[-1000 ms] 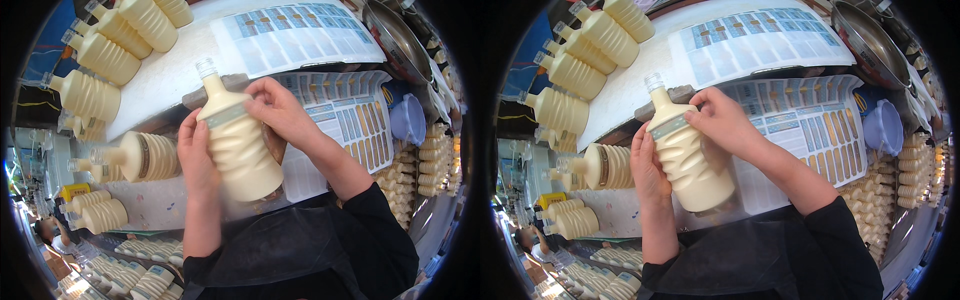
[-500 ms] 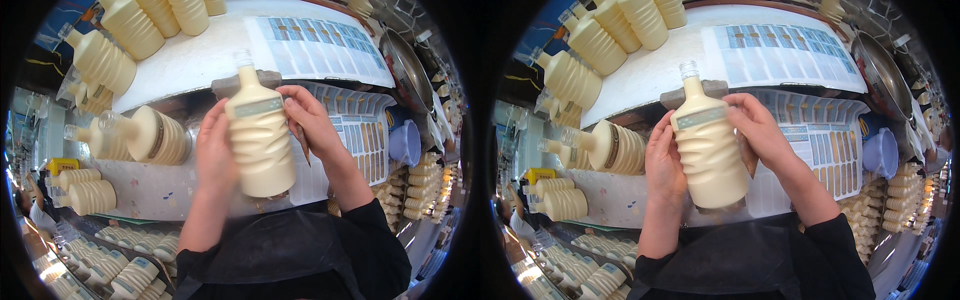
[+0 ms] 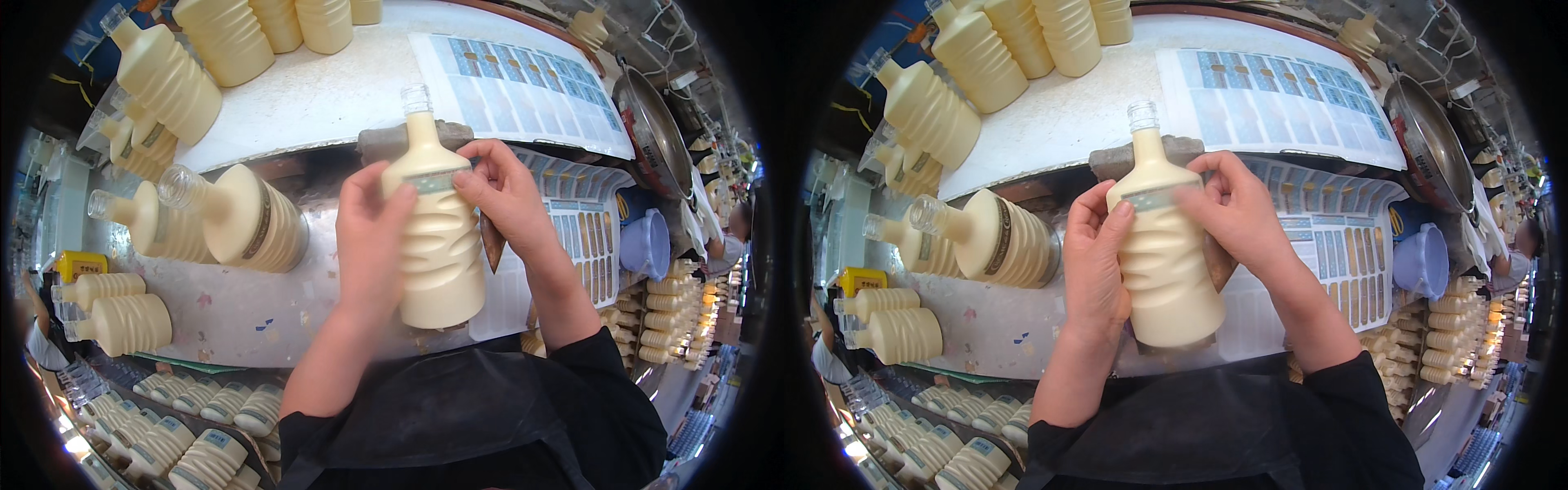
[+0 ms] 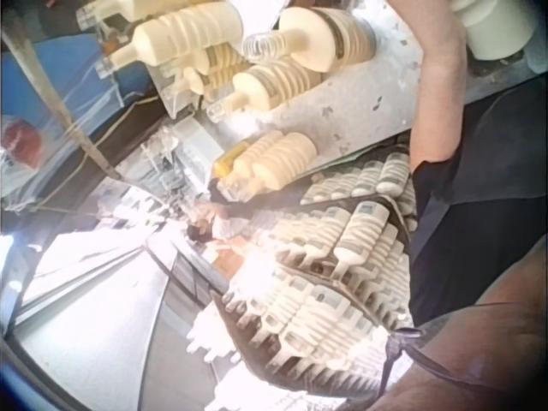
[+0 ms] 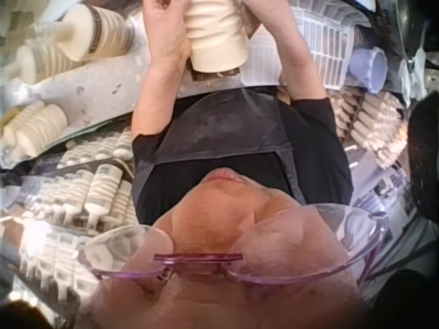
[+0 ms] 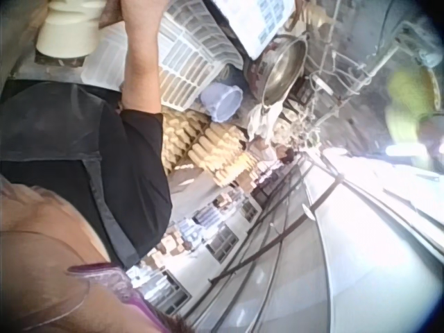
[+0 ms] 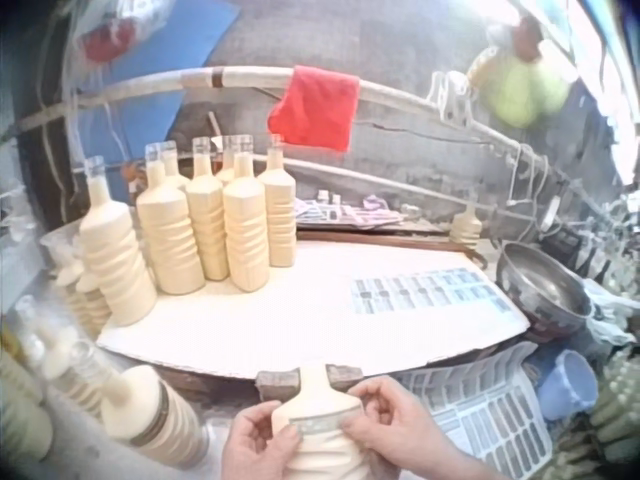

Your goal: The person repeatedly picks up cream-colored plastic bottles, applies rectangular labels to their sides, and places them on a metal workbench. The person handles the bottles one at a time, aligning and smoothing each label before setting the bottle down.

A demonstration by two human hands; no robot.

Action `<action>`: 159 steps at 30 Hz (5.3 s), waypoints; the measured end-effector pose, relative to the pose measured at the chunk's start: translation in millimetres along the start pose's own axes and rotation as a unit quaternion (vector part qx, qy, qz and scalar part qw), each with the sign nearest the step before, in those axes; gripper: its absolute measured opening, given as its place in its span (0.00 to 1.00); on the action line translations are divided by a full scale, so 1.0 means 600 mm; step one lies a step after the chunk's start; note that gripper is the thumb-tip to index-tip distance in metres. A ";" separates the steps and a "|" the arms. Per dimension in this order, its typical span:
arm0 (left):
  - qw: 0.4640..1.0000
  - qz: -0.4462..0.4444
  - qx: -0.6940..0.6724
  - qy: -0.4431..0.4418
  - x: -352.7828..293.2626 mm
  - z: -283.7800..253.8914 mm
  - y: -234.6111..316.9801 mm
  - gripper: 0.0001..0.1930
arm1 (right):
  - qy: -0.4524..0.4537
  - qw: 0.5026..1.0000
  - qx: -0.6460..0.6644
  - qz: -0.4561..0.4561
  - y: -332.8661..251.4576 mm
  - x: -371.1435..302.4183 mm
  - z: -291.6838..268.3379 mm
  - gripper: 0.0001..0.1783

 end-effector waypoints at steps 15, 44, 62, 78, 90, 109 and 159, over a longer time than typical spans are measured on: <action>1.000 -0.004 -0.029 0.004 -0.001 -0.003 0.000 0.16 | -0.003 0.998 -0.057 -0.021 -0.002 0.002 0.003 0.21; 1.000 -0.002 -0.023 -0.008 -0.006 -0.004 -0.004 0.24 | 0.018 0.999 -0.022 -0.016 0.001 -0.002 0.005 0.21; 0.967 0.071 0.237 -0.057 -0.040 -0.019 -0.013 0.38 | -0.075 0.980 0.142 0.117 0.063 -0.035 -0.016 0.19; 0.991 -0.036 0.075 -0.106 -0.029 0.015 -0.009 0.35 | -0.084 0.991 -0.049 -0.094 -0.028 -0.053 -0.013 0.23; 0.971 0.071 0.229 0.021 -0.041 0.012 0.006 0.31 | -0.065 0.990 0.124 0.010 0.046 -0.012 -0.031 0.21; 0.992 0.035 0.115 0.037 0.016 -0.007 0.005 0.13 | -0.049 0.989 0.132 0.038 0.042 0.012 0.000 0.12; 0.999 -0.026 0.038 0.027 0.000 0.013 0.002 0.11 | 0.037 0.911 -0.294 -0.286 -0.131 0.012 0.104 0.26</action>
Point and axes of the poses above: each hand's wrist, its own x-axis towards the middle knuckle, its own z-axis out of the palm, y = z × x, the point moved 5 cm from there along x, towards the middle knuckle, and after that the axes turned 6 degrees about -z, right-handed, at the moved point
